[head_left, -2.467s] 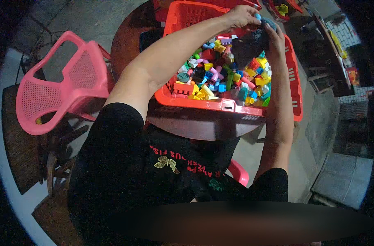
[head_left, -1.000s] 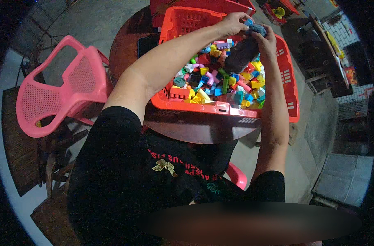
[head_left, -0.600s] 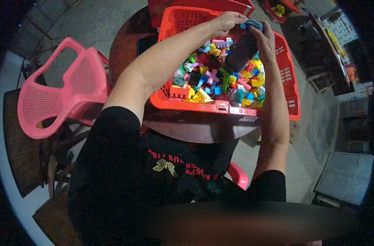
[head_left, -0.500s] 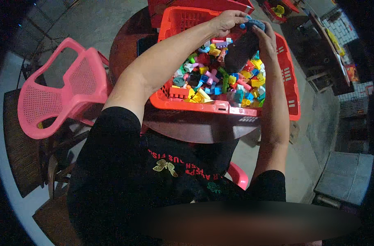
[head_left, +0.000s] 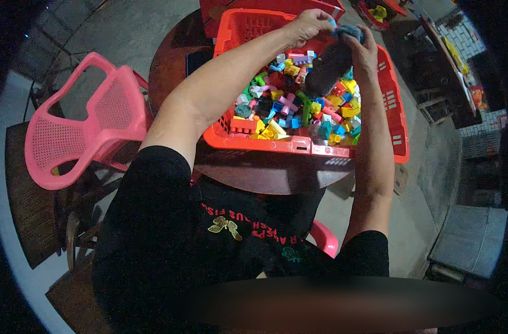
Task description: Cleaning plastic building blocks with a cloth while they are in a red bin.
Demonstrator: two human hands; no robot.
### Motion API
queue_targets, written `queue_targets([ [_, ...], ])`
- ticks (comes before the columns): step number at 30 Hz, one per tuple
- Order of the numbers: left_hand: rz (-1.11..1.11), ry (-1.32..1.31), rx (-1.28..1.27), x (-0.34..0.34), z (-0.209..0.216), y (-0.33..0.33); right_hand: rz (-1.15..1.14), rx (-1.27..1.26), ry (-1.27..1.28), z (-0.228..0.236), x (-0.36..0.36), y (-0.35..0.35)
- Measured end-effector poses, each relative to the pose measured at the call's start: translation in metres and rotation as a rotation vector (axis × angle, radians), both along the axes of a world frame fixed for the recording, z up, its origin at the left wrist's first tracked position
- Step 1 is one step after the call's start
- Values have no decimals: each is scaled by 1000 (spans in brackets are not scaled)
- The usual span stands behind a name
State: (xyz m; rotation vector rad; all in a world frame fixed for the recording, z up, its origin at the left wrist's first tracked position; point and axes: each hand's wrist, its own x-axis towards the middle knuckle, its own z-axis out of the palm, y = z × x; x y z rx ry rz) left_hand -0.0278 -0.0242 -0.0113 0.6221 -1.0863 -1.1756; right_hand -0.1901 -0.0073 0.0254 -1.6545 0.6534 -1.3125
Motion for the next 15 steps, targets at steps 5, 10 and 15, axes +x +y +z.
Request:
queue_targets([
  [5, -3, -315, -122, -3, 5, 11, 72, 112, -60, -2, -7, -2],
  [10, -111, -146, -108, -5, 13, 15, 127, 344, -113, -1, -7, -1],
  [15, -76, -29, -7, -1, 12, 18, 270, 460, -53, -3, -8, -3],
])
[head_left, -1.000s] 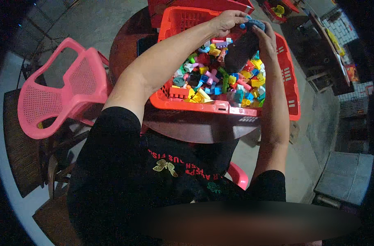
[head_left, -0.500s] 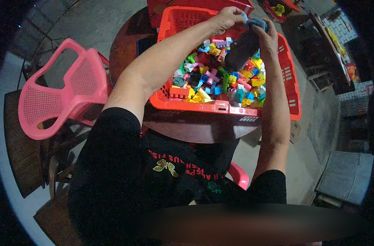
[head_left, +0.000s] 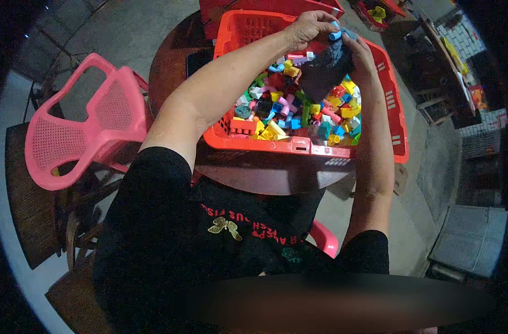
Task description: Cleaning plastic building blocks with a cloth while they are in a red bin.
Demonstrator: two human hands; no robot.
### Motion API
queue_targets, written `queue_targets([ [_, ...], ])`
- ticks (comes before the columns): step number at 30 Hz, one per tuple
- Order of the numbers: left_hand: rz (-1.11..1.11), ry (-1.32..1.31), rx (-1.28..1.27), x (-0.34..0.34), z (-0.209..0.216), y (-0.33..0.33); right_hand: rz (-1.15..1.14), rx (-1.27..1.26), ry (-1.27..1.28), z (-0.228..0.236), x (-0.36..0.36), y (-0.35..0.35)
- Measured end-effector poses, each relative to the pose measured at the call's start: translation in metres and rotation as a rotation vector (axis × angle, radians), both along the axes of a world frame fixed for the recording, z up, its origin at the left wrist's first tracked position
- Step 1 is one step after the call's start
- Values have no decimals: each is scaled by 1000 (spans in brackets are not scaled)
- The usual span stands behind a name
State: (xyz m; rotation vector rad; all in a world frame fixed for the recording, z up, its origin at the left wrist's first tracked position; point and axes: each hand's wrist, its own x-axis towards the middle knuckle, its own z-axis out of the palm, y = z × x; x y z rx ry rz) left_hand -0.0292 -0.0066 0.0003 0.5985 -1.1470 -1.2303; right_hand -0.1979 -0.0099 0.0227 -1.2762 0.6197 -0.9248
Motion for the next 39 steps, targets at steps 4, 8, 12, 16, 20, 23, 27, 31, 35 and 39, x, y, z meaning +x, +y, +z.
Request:
queue_targets([
  [4, 75, 30, 66, -6, 35, 27, -139, -480, 465, -12, -11, -5],
  [8, 279, 140, -50, 31, 43, 20, -40, -661, 705, -17, 8, 3],
  [12, 470, 272, -19, 63, 43, 6, -8, -586, 602, -9, 11, 8],
  [16, 389, 298, -40, 79, 40, 2, -68, -625, 605, -14, 11, 5],
  [20, 455, -153, -3, 57, 14, -5, -60, -585, 467, -27, 3, -9],
  [23, 207, -803, -79, 53, -4, -17, -73, -544, 394, -20, 1, -26],
  [27, -56, -1819, -33, 0, -61, -16, -185, -719, 451, -36, -31, -50],
  [31, 151, -1959, 78, 8, -77, 5, -423, -993, 774, -30, -18, -41],
  [35, -20, -1887, 227, 6, -70, 10, -333, -888, 835, -27, -19, -38],
  [39, -339, -1761, 441, 3, -59, 16, -319, -611, 795, 11, 4, 26],
])
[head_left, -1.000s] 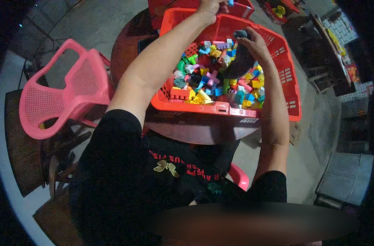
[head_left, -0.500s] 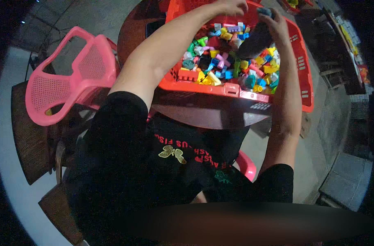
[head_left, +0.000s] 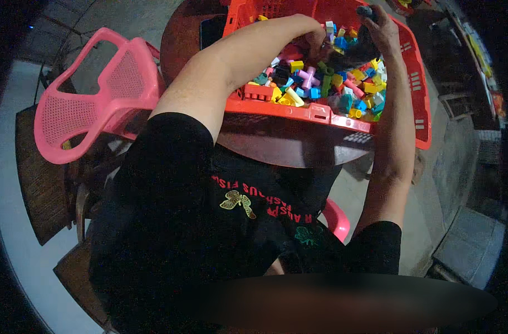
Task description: Cleaning plastic building blocks with a cloth while they are in a red bin.
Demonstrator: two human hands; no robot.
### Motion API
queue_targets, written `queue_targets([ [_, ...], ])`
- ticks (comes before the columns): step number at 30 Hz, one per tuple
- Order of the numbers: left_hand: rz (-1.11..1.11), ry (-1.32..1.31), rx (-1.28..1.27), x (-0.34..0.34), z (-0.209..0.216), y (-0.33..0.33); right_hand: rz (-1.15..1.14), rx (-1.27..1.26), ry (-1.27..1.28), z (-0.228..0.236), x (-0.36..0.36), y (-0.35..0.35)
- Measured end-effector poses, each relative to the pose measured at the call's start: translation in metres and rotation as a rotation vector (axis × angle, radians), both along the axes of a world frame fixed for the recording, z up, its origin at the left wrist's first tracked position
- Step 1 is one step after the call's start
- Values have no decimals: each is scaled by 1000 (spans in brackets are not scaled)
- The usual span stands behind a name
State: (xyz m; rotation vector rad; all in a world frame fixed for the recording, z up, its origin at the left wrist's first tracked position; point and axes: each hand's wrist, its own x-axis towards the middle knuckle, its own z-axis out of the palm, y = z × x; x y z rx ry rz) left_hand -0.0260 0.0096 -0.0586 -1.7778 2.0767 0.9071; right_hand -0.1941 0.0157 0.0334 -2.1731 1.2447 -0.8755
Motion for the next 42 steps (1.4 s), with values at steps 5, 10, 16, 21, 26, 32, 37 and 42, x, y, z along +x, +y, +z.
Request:
queue_targets([
  [5, 185, -107, -698, 21, -10, -24, 125, -179, 23, -16, -2, -38],
  [10, -102, -226, -478, -8, -34, -12, 132, -309, 92, -45, -22, -71],
  [16, -69, -178, -595, -15, -21, -10, 113, -248, 116, -43, -24, -55],
  [21, -22, -71, -553, -1, -38, -11, 97, -254, 126, -39, -14, -55],
  [26, -135, -99, -472, -7, -12, -19, 150, -175, 41, -32, -16, -51],
  [32, 426, 1481, -214, -5, 38, -11, 7, -253, -120, -20, -10, -37],
  [37, 549, 1512, -125, -33, 61, 3, 92, -81, -320, -13, -12, -31],
  [42, 106, 1603, -635, -21, 86, 4, 387, 710, -1035, -6, 6, -23],
])
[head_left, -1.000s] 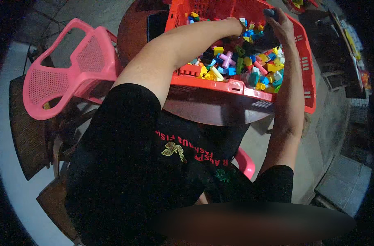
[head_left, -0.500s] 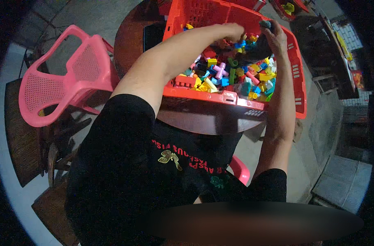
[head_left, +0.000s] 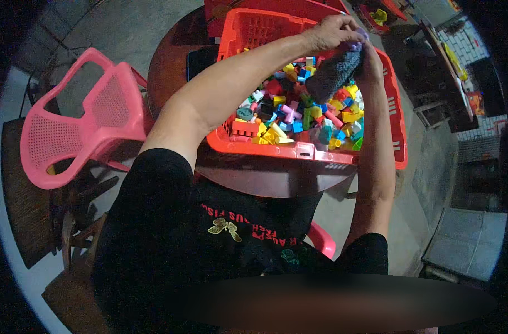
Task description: Cleaning plastic building blocks with a cloth while they are in a red bin.
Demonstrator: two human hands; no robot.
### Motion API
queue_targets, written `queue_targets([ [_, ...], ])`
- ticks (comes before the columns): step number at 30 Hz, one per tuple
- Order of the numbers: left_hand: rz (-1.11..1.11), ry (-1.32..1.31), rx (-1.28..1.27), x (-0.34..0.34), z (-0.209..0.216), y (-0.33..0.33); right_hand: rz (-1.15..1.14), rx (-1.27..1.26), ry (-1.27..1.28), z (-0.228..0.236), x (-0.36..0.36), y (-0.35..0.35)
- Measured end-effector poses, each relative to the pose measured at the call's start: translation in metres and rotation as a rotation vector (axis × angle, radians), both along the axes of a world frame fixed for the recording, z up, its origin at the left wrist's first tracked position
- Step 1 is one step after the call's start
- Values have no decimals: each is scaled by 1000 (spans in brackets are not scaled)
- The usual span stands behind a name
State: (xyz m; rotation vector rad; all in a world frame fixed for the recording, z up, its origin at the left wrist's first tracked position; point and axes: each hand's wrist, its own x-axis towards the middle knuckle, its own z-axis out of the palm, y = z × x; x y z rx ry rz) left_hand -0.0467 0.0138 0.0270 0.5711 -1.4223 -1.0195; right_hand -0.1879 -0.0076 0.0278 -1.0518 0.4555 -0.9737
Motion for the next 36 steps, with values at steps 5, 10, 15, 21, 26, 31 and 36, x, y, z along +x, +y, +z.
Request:
queue_targets([
  [5, 668, -429, -652, -19, 24, 20, 9, -217, -166, 6, -3, 9],
  [10, 711, -486, -723, 1, 13, 0, -58, -123, -112, 11, 7, 18],
  [15, 292, 406, 327, 6, -18, -24, -479, -1527, 708, 5, 25, 31],
  [21, -6, 634, 541, -13, 0, -2, -580, -1226, 457, 11, 10, 20],
  [26, 726, -105, -443, -12, 19, 16, -374, -286, -103, 19, -15, 8],
  [31, 701, -629, -898, -11, 14, 18, 22, 40, -205, 5, -5, 11],
  [36, 321, -317, -300, 4, -3, -11, 121, -90, -88, 7, -2, 10],
])
